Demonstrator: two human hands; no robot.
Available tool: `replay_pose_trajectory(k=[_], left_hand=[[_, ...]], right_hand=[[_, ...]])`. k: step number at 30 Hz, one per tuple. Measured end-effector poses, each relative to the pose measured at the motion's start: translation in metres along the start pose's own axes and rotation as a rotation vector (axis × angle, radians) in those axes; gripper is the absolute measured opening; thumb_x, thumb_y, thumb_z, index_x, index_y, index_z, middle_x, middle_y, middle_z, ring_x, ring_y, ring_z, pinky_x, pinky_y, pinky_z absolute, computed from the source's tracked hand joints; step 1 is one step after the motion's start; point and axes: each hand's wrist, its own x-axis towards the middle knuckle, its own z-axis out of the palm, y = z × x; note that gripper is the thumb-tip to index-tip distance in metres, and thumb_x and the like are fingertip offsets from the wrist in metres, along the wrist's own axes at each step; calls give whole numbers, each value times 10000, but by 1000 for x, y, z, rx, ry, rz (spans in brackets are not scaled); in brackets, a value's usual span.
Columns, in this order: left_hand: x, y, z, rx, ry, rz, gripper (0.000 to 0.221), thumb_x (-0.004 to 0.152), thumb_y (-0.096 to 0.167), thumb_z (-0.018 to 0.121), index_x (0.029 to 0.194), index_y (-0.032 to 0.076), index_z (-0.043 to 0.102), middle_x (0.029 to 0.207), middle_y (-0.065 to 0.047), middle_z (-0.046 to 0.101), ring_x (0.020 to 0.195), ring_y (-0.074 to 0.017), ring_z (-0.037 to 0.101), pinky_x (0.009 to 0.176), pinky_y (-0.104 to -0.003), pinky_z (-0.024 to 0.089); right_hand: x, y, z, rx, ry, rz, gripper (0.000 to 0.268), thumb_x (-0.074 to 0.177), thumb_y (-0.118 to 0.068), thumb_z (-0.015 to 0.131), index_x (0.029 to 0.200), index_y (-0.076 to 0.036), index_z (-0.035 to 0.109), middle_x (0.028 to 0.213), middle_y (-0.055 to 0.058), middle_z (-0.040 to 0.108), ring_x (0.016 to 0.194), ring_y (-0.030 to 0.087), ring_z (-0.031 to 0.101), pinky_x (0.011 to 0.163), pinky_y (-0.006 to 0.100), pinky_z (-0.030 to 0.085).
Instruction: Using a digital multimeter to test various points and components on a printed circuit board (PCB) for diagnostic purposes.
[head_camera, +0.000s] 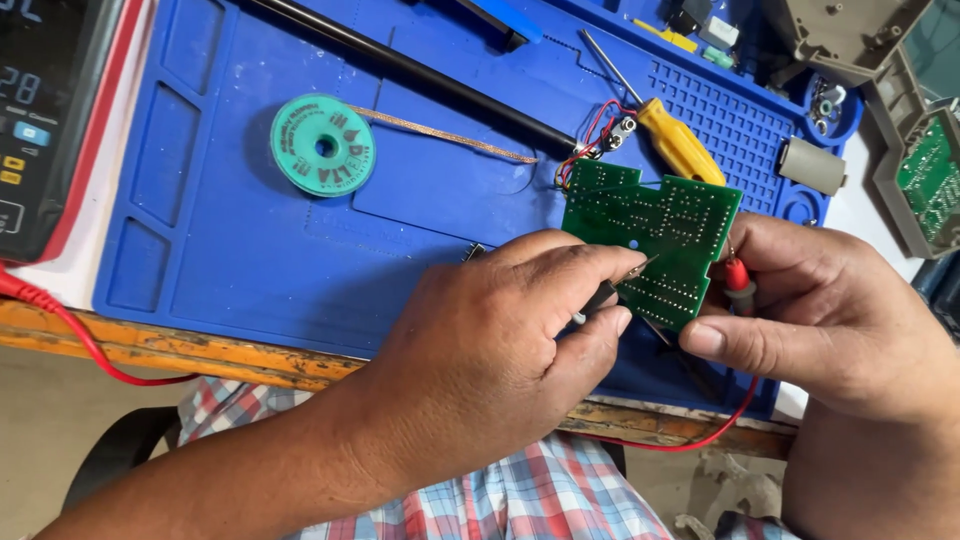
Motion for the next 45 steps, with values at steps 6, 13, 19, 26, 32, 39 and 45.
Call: replay_pose_trajectory(k=[6,13,19,26,32,39,45], left_hand=[[-1,-2,2,48,12,39,352,1096,189,739,1425,63,750,1213,-79,834,980,-312,832,655,-508,624],[-2,-3,2,65,6,58,378,1088,170,770,1445,47,743,1194,-87,821,951,-328,822,602,-524,602],[-3,-3,2,169,-44,48,428,1087,229,770,1476,52,751,1212,-85,819,921,-319,810,555,-525,591],[-3,-2,2,166,-60,16,428,1087,211,741,1488,62,741,1257,-82,822,935,-332,813,555,-543,601],[-3,-1,3,199,-76,-15,452,1078,236,732,1502,83,743,1305,-68,834,987,-320,835,584,-566,621],[-3,0,3,191,-92,-28,465,1075,236,733,1514,82,734,1294,-71,832,963,-329,827,608,-560,636],[-4,-1,3,206,-81,-4,454,1085,227,726,1511,71,734,1306,-74,830,1008,-308,833,645,-544,643]], right_hand=[[5,-1,-12,-8,-91,38,586,939,-61,852,1507,58,771,1285,122,885,1163,198,822,986,344,697],[10,0,-19,22,-148,64,567,1006,-52,811,1565,29,762,1141,56,808,1008,158,701,873,320,612],[13,2,-22,-31,-129,104,544,1011,-88,814,1550,-25,772,947,-8,670,770,108,612,566,261,572],[17,0,-22,14,-149,144,491,1020,-67,811,1509,-29,792,974,5,741,780,104,671,569,271,580],[15,11,-29,36,-137,187,195,1031,-20,846,1219,-24,799,890,-4,571,743,136,588,598,294,521],[22,5,-27,34,-201,216,593,1015,-58,796,1607,-37,772,1150,42,856,1018,148,760,796,322,681],[15,19,-33,30,-165,184,184,1030,-16,843,1208,-26,799,918,-12,580,756,112,615,588,265,556]])
